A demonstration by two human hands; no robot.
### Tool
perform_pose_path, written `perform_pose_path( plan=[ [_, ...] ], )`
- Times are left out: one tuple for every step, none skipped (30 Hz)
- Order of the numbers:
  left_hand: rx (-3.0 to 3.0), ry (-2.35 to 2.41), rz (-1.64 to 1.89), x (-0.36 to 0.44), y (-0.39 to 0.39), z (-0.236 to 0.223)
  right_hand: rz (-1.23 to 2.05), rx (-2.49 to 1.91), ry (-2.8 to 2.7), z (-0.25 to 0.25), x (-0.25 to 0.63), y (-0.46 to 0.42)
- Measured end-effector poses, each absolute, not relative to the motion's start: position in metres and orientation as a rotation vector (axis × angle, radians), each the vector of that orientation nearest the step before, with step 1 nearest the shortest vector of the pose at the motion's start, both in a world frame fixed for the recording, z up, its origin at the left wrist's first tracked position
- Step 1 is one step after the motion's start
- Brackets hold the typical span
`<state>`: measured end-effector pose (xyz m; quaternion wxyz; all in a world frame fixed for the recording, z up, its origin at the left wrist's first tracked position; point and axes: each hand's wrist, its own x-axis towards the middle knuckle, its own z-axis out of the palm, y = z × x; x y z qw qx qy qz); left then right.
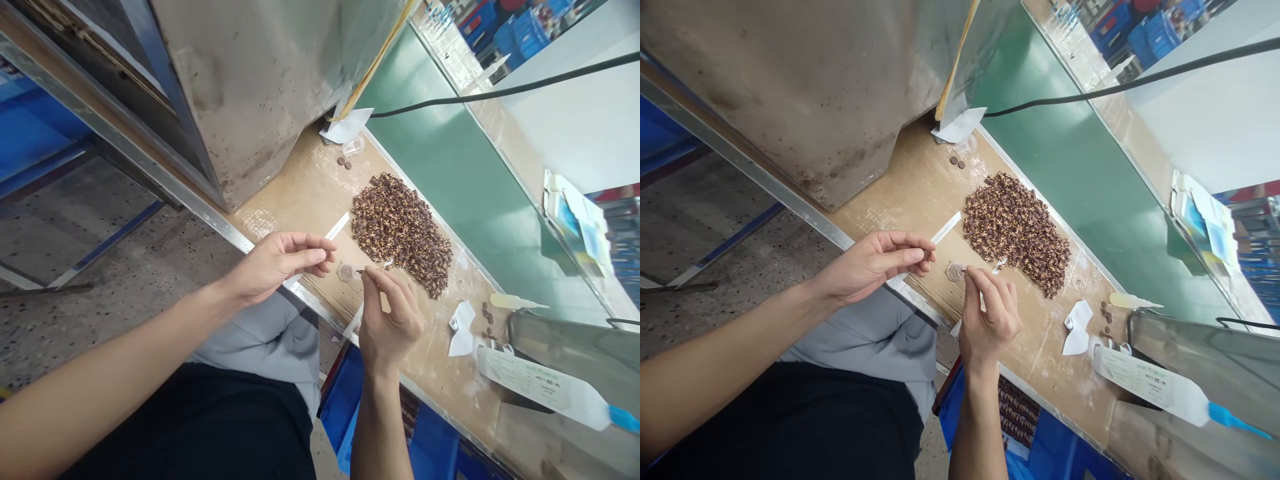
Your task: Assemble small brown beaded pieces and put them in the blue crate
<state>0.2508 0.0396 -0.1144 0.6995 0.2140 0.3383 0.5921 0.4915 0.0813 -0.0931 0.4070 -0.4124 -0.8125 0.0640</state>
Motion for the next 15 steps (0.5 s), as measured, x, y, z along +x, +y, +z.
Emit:
perform_pose_path(
  plan=[
    [0.475, 0.754, 1.319, 0.251, 0.040, -0.114, 0.163, -1.044, -2.050, -0.093, 0.492, 0.081],
    [0.472, 0.752, 1.321, 0.251, 0.040, -0.114, 0.164, -1.047, -2.052, -0.092, 0.492, 0.081],
    [0.467, 0.748, 1.323, 0.251, 0.039, -0.113, 0.164, -1.052, -2.050, -0.090, 0.492, 0.080],
    [0.461, 0.745, 1.324, 0.251, 0.039, -0.113, 0.162, -1.061, -2.039, -0.088, 0.491, 0.079],
    [0.454, 0.743, 1.321, 0.250, 0.039, -0.113, 0.158, -1.067, -2.023, -0.085, 0.491, 0.077],
    [0.447, 0.744, 1.315, 0.250, 0.038, -0.113, 0.153, -1.069, -2.001, -0.082, 0.490, 0.075],
    [0.441, 0.748, 1.308, 0.250, 0.037, -0.113, 0.146, -1.068, -1.976, -0.079, 0.489, 0.074],
    [0.436, 0.756, 1.297, 0.250, 0.036, -0.113, 0.136, -1.060, -1.950, -0.076, 0.489, 0.073],
    [0.432, 0.762, 1.287, 0.250, 0.035, -0.114, 0.122, -1.050, -1.924, -0.074, 0.488, 0.072],
    [0.426, 0.764, 1.277, 0.250, 0.033, -0.114, 0.108, -1.037, -1.904, -0.074, 0.488, 0.072],
    [0.416, 0.764, 1.269, 0.250, 0.032, -0.114, 0.101, -1.027, -1.900, -0.074, 0.488, 0.072],
    [0.402, 0.760, 1.263, 0.251, 0.031, -0.113, 0.106, -1.023, -1.911, -0.075, 0.489, 0.073],
    [0.386, 0.752, 1.257, 0.252, 0.029, -0.113, 0.120, -1.023, -1.932, -0.077, 0.489, 0.074],
    [0.369, 0.742, 1.251, 0.253, 0.028, -0.112, 0.137, -1.026, -1.952, -0.079, 0.490, 0.075],
    [0.352, 0.727, 1.241, 0.254, 0.027, -0.112, 0.152, -1.035, -1.961, -0.080, 0.491, 0.076]
  ],
)
